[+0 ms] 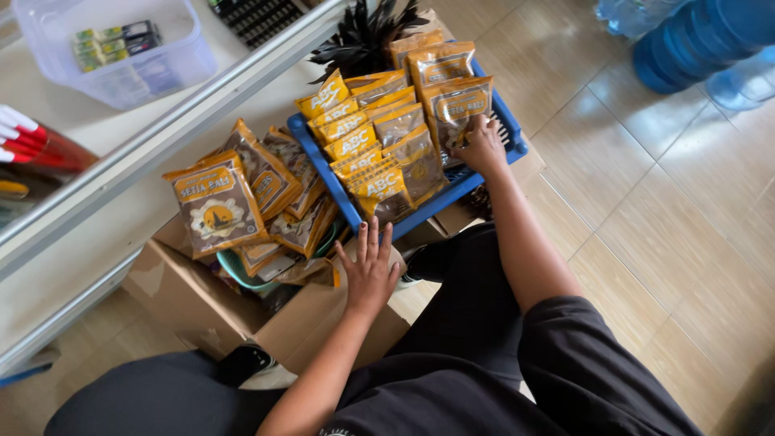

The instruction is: The person sits on the floor and transfers yellow snack packets from a cardboard box into a blue plastic basket, arranging them in neat rows. The person also moves a small green basket and a cloth aside to access the box.

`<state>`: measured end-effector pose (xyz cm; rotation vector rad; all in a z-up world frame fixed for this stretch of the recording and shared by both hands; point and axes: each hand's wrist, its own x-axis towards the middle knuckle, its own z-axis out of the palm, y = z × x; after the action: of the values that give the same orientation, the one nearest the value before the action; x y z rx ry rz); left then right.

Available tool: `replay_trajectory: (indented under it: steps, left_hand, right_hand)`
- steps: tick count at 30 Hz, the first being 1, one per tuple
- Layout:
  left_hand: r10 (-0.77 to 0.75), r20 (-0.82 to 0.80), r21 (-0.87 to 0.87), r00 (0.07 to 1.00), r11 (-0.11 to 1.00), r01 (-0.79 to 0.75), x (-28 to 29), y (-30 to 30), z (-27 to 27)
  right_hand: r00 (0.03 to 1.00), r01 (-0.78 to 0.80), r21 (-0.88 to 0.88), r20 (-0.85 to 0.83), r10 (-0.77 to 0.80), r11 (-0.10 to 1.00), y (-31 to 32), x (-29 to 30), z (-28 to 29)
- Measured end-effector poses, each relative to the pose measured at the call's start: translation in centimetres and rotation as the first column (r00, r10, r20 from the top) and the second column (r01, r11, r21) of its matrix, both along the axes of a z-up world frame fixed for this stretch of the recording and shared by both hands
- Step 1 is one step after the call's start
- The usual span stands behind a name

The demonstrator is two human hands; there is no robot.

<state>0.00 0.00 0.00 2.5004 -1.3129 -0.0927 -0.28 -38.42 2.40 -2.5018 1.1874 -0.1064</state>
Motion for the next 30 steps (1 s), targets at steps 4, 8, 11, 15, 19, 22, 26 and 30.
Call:
replay_trajectory:
  steps: [4,8,11,15,19,22,26,30]
  left_hand:
    - [-0.025,-0.058,-0.120,0.998,0.993,0.018,0.3,0.1,1.0]
    - [-0.021,-0.059,-0.236,0.998,0.972,0.006,-0.2,1.1,2.6]
    - [-0.016,-0.072,-0.292,0.997,0.956,-0.006,-0.3,1.8,4.1]
    - [0.046,-0.111,-0.405,0.993,0.910,-0.087,1.1,3.0,4.6]
    - [0.291,-0.121,-0.533,0.949,0.788,-0.309,6.8,5.2,2.5]
    - [0.576,-0.138,-0.459,0.806,0.684,-0.567,13.9,8.9,0.0]
    - [0.789,-0.236,-0.113,0.567,0.557,-0.823,22.6,14.6,-2.8]
    - [0.834,-0.252,0.061,0.491,0.520,-0.852,25.5,17.7,-5.8]
  right_hand:
    - [0.998,-0.053,-0.046,0.034,0.055,0.997,0.2,-0.1,0.7]
    - [0.999,-0.039,-0.114,-0.030,0.036,0.993,1.0,-0.1,2.5]
    - [0.991,-0.108,-0.187,0.057,0.120,0.976,2.6,-0.3,3.8]
    - [0.923,-0.237,-0.323,0.219,0.315,0.916,5.4,0.2,5.4]
    - [0.859,-0.264,-0.308,0.356,0.368,0.914,8.8,0.9,7.4]
    - [0.817,-0.312,-0.260,0.417,0.398,0.914,11.4,1.2,8.5]
    - [0.744,-0.390,-0.369,0.413,0.525,0.844,13.9,2.2,9.4]
    - [0.704,-0.427,-0.405,0.412,0.578,0.809,15.6,2.5,9.6]
